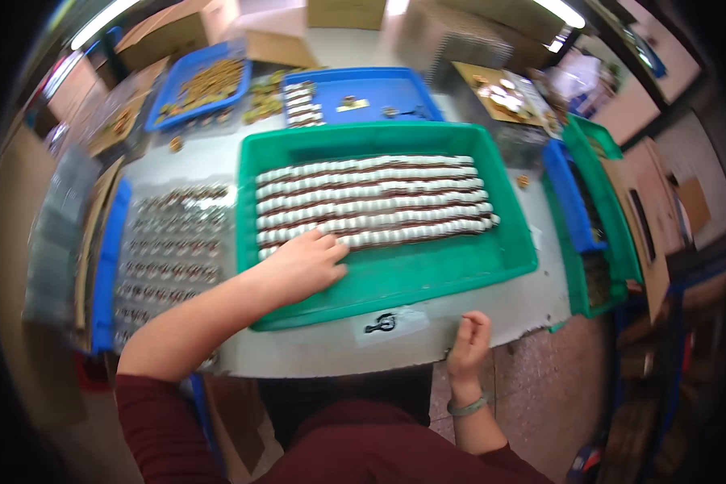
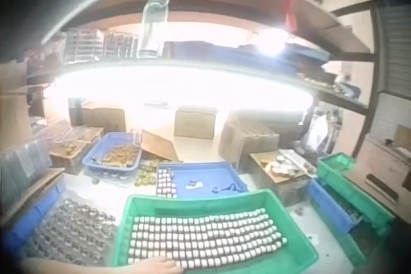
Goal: Assembling or inspecting toroidal inductor components on a fabrication floor.
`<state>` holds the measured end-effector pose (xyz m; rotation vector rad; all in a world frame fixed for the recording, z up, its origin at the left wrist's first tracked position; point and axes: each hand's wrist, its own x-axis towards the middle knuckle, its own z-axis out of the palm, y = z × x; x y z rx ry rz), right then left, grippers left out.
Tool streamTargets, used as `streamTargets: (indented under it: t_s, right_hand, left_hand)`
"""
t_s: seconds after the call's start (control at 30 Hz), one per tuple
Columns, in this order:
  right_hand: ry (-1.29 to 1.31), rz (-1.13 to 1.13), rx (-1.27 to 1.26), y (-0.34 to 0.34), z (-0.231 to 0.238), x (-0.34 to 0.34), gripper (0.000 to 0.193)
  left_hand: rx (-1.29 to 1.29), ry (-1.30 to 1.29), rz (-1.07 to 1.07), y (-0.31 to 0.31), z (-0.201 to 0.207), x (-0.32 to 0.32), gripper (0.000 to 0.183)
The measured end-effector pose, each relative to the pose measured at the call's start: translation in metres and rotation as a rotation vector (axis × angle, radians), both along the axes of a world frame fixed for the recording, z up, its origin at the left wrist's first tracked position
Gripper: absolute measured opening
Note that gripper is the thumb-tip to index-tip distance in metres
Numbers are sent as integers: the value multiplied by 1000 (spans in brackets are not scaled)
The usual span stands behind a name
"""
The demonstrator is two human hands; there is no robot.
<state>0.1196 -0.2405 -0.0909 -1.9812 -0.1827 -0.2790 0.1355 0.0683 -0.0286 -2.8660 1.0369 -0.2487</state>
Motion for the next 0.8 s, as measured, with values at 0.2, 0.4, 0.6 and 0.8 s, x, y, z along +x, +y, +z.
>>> streamTargets:
  t_s: [0.2, 0.4, 0.6, 0.8]
  right_hand:
    - [-11, 18, 41, -5, -4, -1, 11]
    - [-90, 40, 163, -1, 1, 1, 10]
    - [104, 142, 473, 23, 25, -14, 11]
    - [179, 531, 569, 55, 57, -33, 24]
  left_hand:
    - [133, 34, 31, -13, 1, 4, 11]
    - [-277, 208, 163, -17, 26, -14, 14]
    - [-1519, 660, 504, -52, 58, -61, 20]
    - [-2240, 943, 440, -87, 35, -106, 27]
